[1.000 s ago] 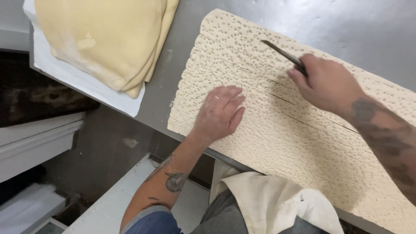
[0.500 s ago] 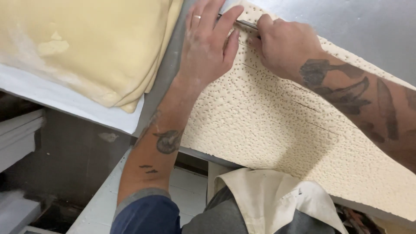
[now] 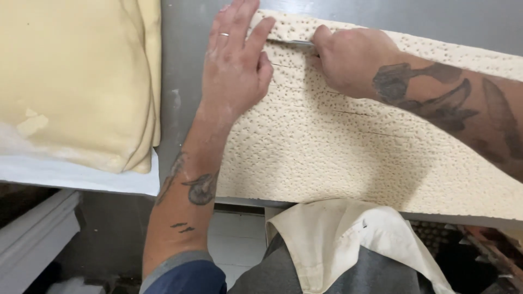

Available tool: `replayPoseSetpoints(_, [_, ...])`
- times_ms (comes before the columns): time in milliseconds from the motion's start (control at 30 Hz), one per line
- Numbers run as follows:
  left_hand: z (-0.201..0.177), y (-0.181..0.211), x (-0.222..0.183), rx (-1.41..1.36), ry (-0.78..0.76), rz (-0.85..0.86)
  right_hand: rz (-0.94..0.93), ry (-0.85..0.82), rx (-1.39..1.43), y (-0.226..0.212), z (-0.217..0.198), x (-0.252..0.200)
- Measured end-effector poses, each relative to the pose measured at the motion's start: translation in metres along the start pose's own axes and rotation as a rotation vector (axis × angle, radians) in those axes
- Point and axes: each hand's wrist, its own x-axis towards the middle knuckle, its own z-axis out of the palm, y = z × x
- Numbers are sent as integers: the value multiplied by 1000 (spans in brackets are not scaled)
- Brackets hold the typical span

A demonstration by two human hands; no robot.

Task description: Cutting a large sheet of textured dough into thin strips using a small hand-held blade on a stainless steel table.

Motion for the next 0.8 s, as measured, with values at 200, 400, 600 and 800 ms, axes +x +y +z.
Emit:
replayPoseSetpoints(200, [25, 41, 10, -6, -30, -62, 86, -142, 66, 15, -3, -18])
replayPoseSetpoints(400, [37, 58, 16, 17, -16, -28, 115, -166, 53, 57, 9, -44])
replayPoseSetpoints(600, [71, 103, 29, 54, -83, -105, 145, -205, 114, 69, 12, -61])
replayPoseSetpoints(800, [77, 127, 40, 40, -80, -87, 144, -232, 27, 118, 29, -90])
